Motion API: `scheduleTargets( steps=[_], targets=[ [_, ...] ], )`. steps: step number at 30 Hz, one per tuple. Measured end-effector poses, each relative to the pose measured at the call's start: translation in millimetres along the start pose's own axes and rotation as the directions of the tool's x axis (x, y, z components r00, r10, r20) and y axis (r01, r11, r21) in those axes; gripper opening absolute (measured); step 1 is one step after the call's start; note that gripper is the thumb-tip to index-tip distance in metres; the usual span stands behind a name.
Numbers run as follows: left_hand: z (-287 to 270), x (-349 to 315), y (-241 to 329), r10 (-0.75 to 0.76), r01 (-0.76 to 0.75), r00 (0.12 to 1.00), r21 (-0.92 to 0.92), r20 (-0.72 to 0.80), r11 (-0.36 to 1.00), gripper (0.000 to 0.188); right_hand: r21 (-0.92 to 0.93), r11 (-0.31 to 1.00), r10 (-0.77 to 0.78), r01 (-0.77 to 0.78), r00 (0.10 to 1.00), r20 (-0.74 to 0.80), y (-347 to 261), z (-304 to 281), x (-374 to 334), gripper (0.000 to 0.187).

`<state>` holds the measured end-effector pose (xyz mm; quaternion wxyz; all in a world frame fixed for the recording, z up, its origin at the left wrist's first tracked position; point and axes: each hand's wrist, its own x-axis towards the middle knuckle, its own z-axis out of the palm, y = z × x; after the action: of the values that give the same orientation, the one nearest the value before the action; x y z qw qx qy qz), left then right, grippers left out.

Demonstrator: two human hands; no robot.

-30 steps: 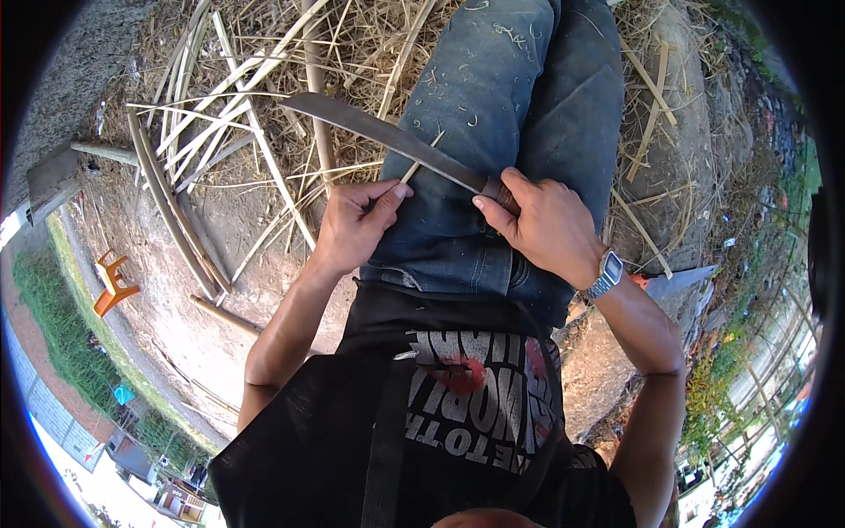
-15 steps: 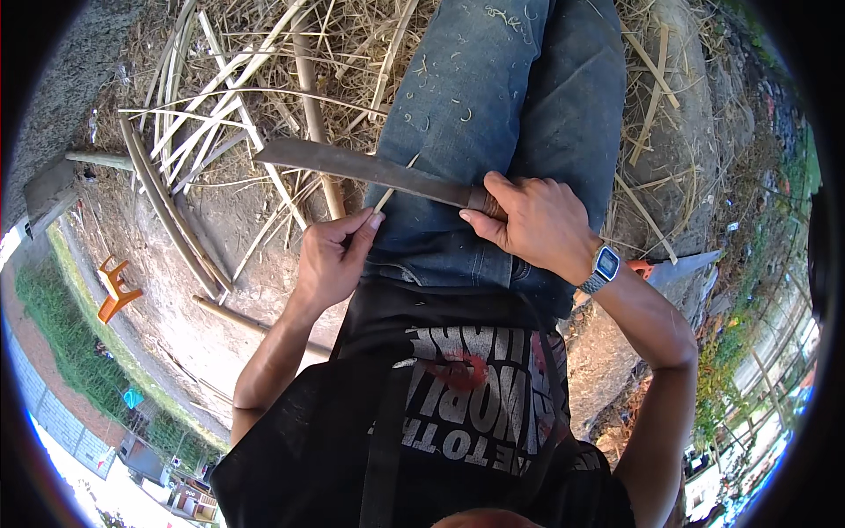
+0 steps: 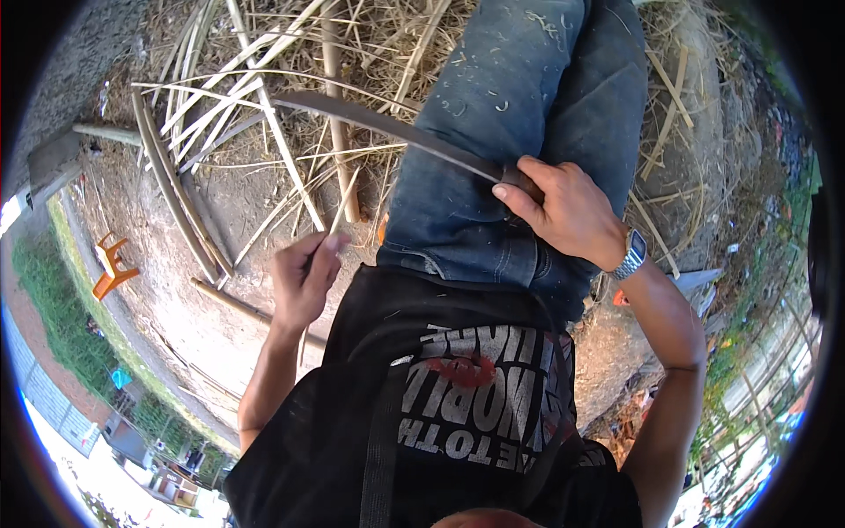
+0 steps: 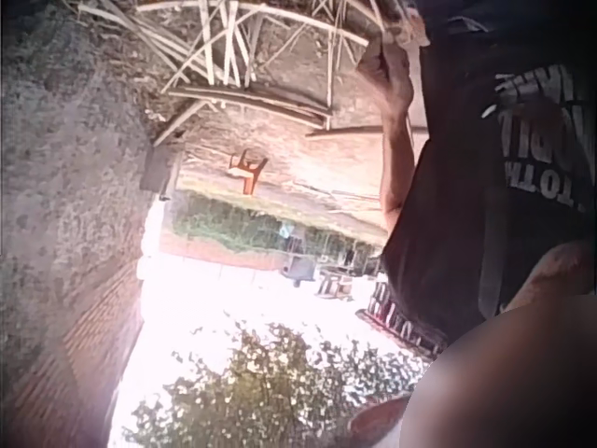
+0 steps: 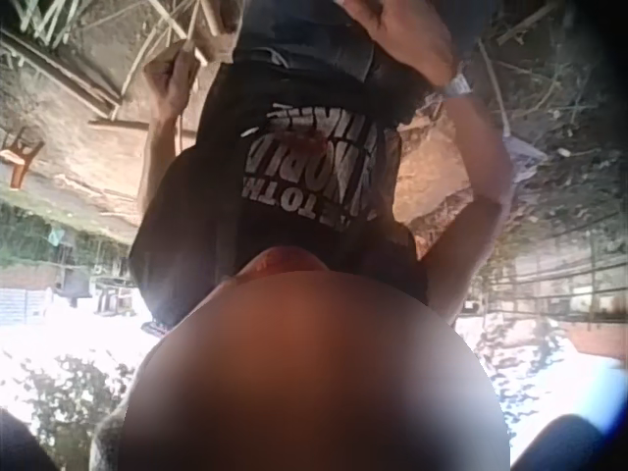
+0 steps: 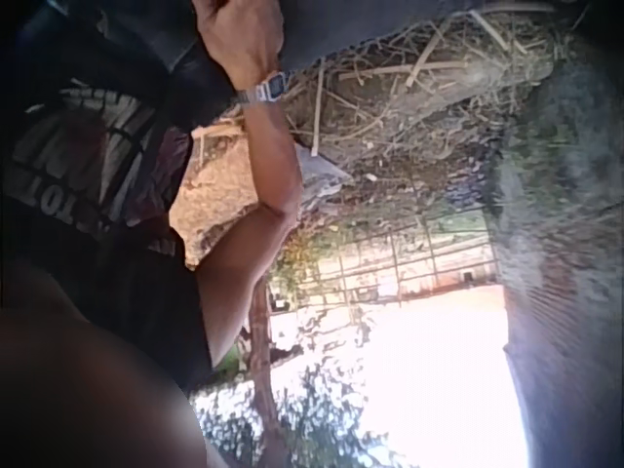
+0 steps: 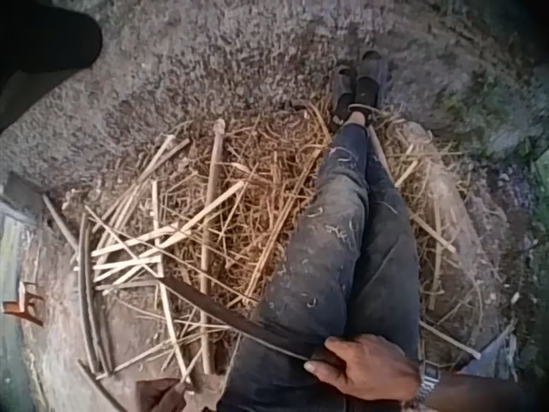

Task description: The person shapes a thin wooden stick by scraping it with a large blade and whittling one end.

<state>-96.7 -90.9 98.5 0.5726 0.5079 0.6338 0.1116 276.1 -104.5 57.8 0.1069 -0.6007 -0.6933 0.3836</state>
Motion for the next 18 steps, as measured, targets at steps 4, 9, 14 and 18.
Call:
scheduleTargets(
  steps=[4,9,14,18],
  targets=[
    [41,34,13,0.171,-0.16,0.985,-0.209,0.036,0.965,0.032,0.21,0.977,0.047,-0.04,0.998,-0.029,-4,-21,-10,0.052],
    [65,58,31,0.165,-0.136,0.979,-0.224,0.117,0.965,0.033,0.252,0.957,0.182,-0.146,0.975,-0.129,-4,-31,-28,0.051],
    [81,82,34,0.245,-0.215,0.946,-0.155,0.214,0.964,0.035,0.21,0.969,0.161,-0.133,0.979,-0.122,-4,-23,-28,0.049],
    [83,91,41,-0.023,0.12,0.938,-0.261,0.347,0.958,0.032,-0.017,0.995,0.097,-0.099,0.992,-0.081,2,-6,-19,0.052]
  ],
)
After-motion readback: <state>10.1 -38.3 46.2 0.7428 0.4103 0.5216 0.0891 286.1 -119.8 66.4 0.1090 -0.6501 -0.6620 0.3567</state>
